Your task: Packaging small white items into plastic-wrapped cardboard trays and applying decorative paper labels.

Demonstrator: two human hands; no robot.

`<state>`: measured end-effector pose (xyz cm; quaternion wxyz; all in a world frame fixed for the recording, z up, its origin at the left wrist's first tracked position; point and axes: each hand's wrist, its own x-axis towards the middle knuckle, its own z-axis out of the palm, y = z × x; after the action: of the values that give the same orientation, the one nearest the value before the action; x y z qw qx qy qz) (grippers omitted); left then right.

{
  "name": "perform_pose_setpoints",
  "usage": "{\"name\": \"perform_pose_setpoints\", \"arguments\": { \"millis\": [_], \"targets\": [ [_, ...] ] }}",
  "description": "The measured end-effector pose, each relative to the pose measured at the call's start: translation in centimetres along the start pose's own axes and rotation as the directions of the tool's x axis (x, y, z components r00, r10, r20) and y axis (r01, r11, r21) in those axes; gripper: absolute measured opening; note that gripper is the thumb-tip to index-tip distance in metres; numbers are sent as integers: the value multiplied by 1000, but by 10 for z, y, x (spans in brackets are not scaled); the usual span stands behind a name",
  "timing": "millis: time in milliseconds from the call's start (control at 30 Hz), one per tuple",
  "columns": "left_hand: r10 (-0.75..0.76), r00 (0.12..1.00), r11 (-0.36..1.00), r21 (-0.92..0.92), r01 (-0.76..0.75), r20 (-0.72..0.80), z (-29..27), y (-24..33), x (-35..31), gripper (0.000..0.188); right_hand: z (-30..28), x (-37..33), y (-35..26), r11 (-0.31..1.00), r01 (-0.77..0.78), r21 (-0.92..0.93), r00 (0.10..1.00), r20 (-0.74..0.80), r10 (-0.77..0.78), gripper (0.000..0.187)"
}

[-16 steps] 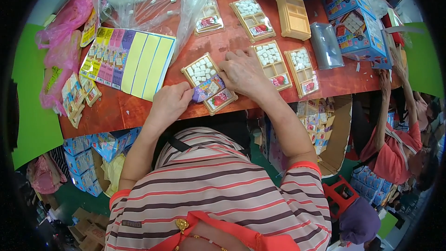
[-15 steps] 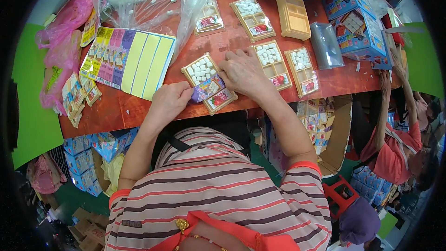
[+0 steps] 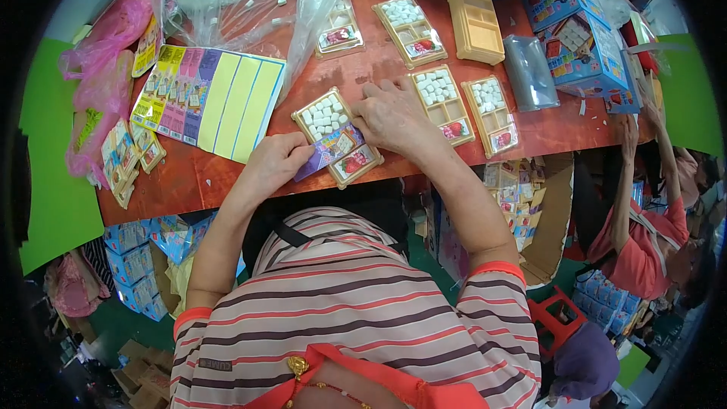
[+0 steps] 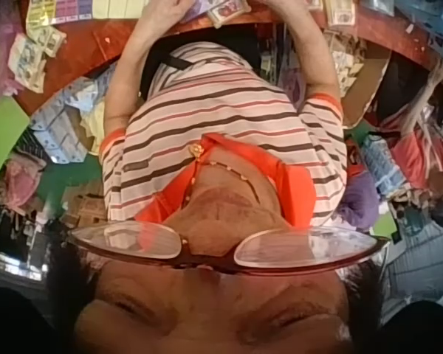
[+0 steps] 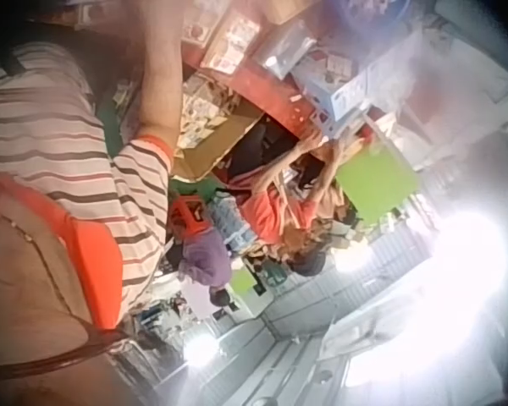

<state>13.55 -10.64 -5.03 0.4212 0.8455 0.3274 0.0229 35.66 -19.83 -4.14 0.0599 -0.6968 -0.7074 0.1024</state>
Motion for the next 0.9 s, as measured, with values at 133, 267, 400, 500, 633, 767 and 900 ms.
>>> {"name": "perform_pose_setpoints", "arguments": {
  "millis": [133, 267, 400, 500, 633, 767, 900],
  "targets": [
    [-70, 984, 993, -85, 85, 165, -10, -2, 1, 29, -2, 0, -1, 1000, 3, -7, 1000, -8, -3, 15],
    [15, 1000, 973, 229, -19, 19, -4, -3, -11, 23, -2, 0, -4, 1000, 17, -11, 999, -28, -17, 15],
    [-84, 996, 912, 404, 73, 10, -4, 25, -25, 23, -1, -1, -3, 1000, 18, -21, 999, -36, -18, 15],
    [-4, 994, 857, 512, 59, -107, 3, 25, -37, 32, -3, 0, -5, 1000, 7, -21, 1000, -18, -7, 15],
    [83, 972, 828, 558, 55, -218, 0, 22, -44, 51, 0, 0, -3, 1000, 14, -19, 1000, -28, -14, 15],
    [336, 891, 760, 646, -66, -304, -5, 30, -46, 62, 0, -1, -2, 999, 27, -24, 999, -38, -28, 15],
    [462, 874, 740, 610, -285, -152, 31, 27, -36, 68, -2, 0, -3, 1000, 23, -17, 999, -46, -24, 16]
  ]
}}
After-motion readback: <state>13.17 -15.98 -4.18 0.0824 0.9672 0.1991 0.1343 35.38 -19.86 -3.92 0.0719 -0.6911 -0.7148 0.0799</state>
